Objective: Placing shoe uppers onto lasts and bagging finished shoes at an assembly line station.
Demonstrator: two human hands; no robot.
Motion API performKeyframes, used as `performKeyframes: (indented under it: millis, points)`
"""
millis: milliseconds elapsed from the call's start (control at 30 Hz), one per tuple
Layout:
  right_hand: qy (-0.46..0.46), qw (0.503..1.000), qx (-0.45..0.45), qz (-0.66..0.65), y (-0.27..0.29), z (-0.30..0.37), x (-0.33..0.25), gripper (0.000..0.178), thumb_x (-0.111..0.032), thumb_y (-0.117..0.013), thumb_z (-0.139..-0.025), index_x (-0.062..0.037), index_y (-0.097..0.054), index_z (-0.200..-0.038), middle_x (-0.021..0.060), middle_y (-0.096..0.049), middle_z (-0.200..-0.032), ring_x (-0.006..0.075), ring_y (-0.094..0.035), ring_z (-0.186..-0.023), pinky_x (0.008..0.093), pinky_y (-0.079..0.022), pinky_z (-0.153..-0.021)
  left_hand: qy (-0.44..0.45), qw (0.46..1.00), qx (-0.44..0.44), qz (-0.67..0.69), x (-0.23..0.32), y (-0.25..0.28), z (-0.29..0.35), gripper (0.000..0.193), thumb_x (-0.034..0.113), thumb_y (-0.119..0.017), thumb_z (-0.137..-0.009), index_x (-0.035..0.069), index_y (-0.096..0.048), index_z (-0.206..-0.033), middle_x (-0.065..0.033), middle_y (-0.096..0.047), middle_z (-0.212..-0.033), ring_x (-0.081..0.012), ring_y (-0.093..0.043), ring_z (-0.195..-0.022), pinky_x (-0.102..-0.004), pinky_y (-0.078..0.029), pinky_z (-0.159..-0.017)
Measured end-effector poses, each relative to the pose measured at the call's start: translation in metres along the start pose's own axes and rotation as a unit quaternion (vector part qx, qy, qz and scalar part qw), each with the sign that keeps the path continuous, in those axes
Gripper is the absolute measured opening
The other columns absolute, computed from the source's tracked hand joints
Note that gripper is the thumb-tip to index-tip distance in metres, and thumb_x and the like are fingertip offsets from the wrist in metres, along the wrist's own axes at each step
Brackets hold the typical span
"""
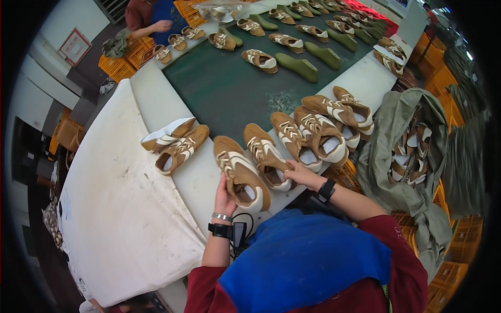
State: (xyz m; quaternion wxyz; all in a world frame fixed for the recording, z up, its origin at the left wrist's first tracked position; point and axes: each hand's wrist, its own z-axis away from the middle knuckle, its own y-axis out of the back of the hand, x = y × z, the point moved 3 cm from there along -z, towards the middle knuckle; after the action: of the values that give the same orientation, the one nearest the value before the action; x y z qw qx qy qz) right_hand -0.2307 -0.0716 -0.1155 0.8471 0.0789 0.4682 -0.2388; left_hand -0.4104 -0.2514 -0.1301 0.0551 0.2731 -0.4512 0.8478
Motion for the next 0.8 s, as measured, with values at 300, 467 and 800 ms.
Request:
performKeyframes:
  millis: [300, 467, 800]
  points:
    - [-0.098, 0.959, -0.104, -0.246, 0.009, 0.019, 0.011, 0.024, -0.024, -0.052, -0.083, -0.0057, -0.049, -0.098, 0.0076, -0.054, -0.095, 0.0215, -0.057, -0.088, 0.0395, -0.048, -0.079, -0.030, 0.999, 0.021, 0.005, 0.015, 0.029, 0.010, 0.047, 0.038, -0.037, -0.093, 0.005, -0.041, -0.126, -0.0103, -0.049, -0.123, -0.0244, -0.047, -0.112, -0.0378, -0.036, -0.098]
    - [0.138, 0.911, 0.121, 0.368, 0.029, 0.038, 0.013, 0.042, -0.033, -0.045, -0.087, 0.0025, -0.051, -0.109, 0.0217, -0.061, -0.089, 0.0306, -0.060, -0.083, 0.0362, -0.046, -0.075, 0.000, 0.877, 0.173, -0.447, -0.032, 0.012, -0.010, 0.056, 0.043, -0.044, -0.089, 0.002, -0.037, -0.127, -0.0139, -0.052, -0.114, -0.0233, -0.051, -0.102, -0.0369, -0.040, -0.086]
    - [0.197, 0.950, 0.240, -0.040, 0.203, 0.159, -0.033, 0.025, -0.016, -0.051, -0.088, -0.0011, -0.056, -0.107, 0.0075, -0.064, -0.086, 0.0139, -0.060, -0.073, 0.0228, -0.048, -0.065, -0.096, 0.779, 0.263, -0.561, -0.013, -0.004, 0.021, 0.068, 0.033, -0.054, -0.085, -0.002, -0.022, -0.133, -0.0169, -0.053, -0.100, -0.0234, -0.057, -0.079, -0.0333, -0.047, -0.072]
